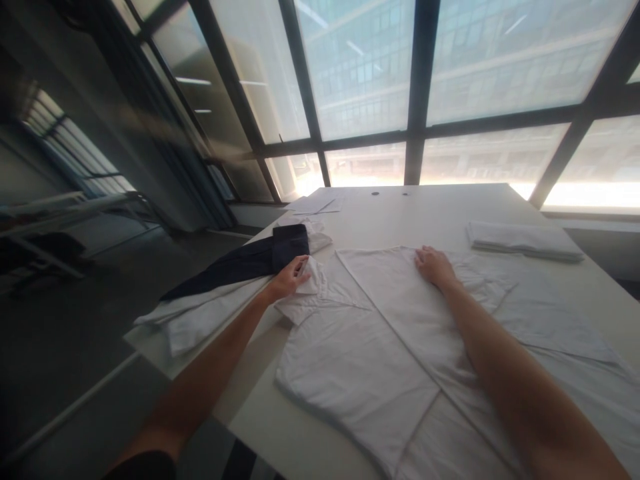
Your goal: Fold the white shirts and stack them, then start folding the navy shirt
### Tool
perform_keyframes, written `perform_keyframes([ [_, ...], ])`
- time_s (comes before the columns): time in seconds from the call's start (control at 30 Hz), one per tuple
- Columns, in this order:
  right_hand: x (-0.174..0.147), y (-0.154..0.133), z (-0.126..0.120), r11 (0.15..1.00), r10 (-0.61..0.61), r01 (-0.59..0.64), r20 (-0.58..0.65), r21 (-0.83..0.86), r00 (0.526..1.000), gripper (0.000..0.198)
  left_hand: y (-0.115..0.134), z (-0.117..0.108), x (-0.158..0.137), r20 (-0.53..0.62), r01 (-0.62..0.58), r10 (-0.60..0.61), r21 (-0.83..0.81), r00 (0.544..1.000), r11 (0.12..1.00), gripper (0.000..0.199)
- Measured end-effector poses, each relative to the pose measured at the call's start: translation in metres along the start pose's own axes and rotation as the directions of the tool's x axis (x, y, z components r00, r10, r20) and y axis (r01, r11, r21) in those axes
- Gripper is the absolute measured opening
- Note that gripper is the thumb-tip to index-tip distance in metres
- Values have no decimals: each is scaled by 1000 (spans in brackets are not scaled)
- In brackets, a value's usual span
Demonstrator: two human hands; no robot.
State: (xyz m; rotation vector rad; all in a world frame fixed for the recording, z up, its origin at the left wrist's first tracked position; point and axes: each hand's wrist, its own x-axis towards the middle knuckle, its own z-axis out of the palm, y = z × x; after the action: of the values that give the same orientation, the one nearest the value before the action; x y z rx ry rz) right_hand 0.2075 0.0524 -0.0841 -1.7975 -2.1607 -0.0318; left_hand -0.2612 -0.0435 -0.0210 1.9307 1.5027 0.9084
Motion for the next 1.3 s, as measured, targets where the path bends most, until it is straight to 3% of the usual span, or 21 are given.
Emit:
perform_keyframes([
  [0.23,2,2,3,1000,2,-2,-1,-5,1000,45,21,-10,-10,99,-25,29,-33,995,999,71],
  [0.4,2,2,3,1000,-6,6,-6,5,1000,46,43,-8,-17,200,146,-86,-309,976,940,71],
  [0.53,2,2,3,1000,-10,10,-3,-7,1000,47,45,14,-20,235,101,27,-515,972,851,64],
  [0.6,2,2,2,1000,-7,7,-4,-13,1000,46,45,32,-21,158,-9,88,-445,984,896,52],
  [0.7,2,2,2,1000,0,0,-3,-13,1000,45,47,55,-23,-16,-242,243,-155,970,958,32],
  [0.8,1,0,1,1000,8,-8,-7,-2,1000,45,47,68,-23,-75,-331,341,121,937,936,36],
  [0.93,0,-3,-2,1000,16,-16,-5,8,1000,44,37,75,-23,121,-303,278,322,953,897,53],
  [1.07,-1,-4,-5,1000,18,-18,8,3,1000,46,32,80,-28,341,-367,217,473,914,801,64],
  [1.17,-1,-5,-5,1000,12,-12,16,-8,1000,47,37,80,-31,406,-395,186,523,895,755,66],
  [1.3,-1,-4,-4,1000,24,-24,2,-3,1000,45,40,76,-28,408,-397,198,491,891,776,66],
])
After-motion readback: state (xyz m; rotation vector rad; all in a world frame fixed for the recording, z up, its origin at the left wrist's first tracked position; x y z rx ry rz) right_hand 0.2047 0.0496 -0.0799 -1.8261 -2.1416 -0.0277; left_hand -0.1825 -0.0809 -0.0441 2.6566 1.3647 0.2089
